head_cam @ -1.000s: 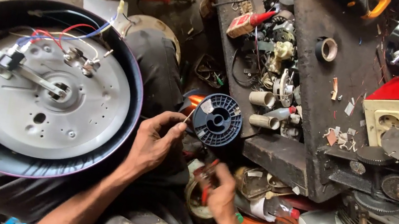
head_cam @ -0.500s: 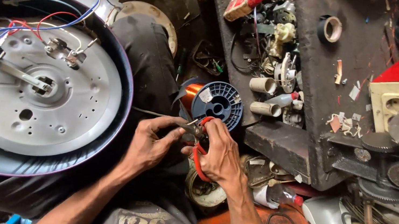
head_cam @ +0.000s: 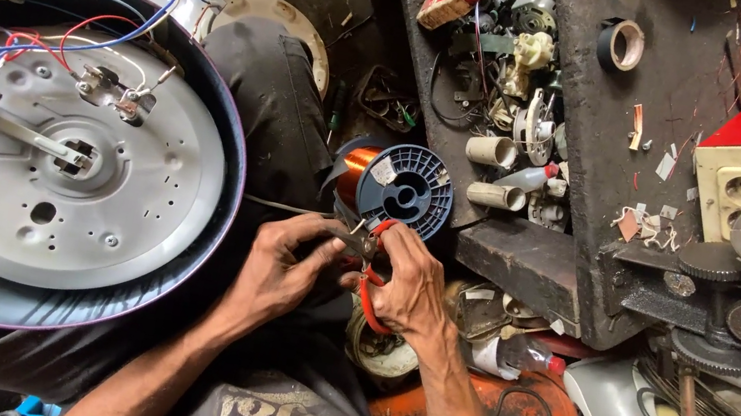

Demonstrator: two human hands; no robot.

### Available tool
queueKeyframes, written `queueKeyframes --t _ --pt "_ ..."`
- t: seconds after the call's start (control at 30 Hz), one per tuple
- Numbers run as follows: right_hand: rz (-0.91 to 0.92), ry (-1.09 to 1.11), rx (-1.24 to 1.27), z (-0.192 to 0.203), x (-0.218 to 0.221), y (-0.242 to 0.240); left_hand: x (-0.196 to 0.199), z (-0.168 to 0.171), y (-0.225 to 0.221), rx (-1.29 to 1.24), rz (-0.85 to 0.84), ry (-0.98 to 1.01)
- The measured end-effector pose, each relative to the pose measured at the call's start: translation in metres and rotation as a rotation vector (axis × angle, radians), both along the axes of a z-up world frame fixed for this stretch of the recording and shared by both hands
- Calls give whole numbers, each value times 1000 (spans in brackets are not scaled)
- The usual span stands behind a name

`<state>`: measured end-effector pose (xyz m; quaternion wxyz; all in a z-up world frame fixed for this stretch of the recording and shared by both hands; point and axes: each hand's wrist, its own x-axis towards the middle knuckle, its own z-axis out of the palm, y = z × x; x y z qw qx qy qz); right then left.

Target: Disassembling the base of an electric appliance, disconnecting wires and internal components using hands and pliers.

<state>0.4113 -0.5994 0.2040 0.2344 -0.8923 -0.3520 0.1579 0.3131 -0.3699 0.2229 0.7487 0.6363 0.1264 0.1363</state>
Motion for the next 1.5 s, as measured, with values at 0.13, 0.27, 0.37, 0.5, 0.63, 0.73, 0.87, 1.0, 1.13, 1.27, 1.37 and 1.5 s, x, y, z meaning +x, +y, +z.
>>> queueKeyframes --t 0.13,0.27,0.37,0.5,0.63,0.73,0.87,1.0,1.13,1.27,1.37,1.5 --pt "18 -27 34 23 4 13 -3 -8 -2 -68 -31 26" --pt "-24 37 65 19 -3 13 2 8 3 -126 -61 150" --pt "-141 240 182 6 -15 9 3 18 3 -184 -81 267" --pt "-351 465 253 10 -38 20 8 38 -2 -224 -59 380" --pt "-516 649 266 10 -45 30 9 24 -7 -300 -34 415" --pt "-684 893 558 -3 1 -31 -19 -12 -12 -413 5 466" --pt "-1077 1248 692 -95 81 -147 -27 -20 -13 -599 102 523" --pt "-854 802 747 -64 19 -54 -6 8 -11 -799 4 411" --pt "-664 818 744 -10 -15 16 -4 0 -19 -869 40 342" --pt "-288 1925 1317 -83 -8 -27 13 -1 -24 -983 119 265" --pt "-507 937 869 -10 -49 23 20 13 -22 -1041 142 117" --pt "-587 750 804 -13 -50 16 14 -10 -13 -922 167 212"
